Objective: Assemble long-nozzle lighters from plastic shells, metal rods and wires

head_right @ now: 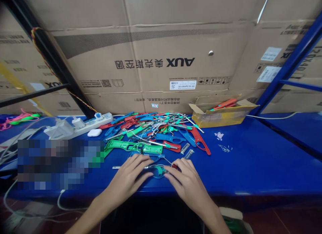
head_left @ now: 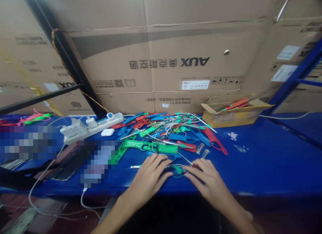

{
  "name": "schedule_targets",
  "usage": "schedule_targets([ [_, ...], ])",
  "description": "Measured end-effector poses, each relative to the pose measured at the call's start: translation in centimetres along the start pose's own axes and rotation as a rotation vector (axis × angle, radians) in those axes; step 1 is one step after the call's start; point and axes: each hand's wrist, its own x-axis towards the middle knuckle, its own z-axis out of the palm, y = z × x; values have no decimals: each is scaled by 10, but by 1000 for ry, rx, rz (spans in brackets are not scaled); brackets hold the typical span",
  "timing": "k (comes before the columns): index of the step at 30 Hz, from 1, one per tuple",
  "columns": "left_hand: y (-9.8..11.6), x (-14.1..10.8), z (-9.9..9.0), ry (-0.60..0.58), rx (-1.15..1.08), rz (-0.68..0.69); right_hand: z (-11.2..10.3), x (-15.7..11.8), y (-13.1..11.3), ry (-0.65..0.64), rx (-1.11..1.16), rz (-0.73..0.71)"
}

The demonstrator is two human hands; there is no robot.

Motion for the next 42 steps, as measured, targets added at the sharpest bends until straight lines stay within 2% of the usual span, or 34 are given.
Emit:
schedule_targets([
  [10,2,-3,2,-8,-19,36,2,0,2,-48,-7,5],
  [17,2,-4,1,-9,-31,48,5,1,6,13,42,102],
  [30,2,-5,2,-64,-119,14,1,19,6,-135,218,261],
  [42,2,-3,1,-51,-153,19,3,28,3,-143,307,365],
])
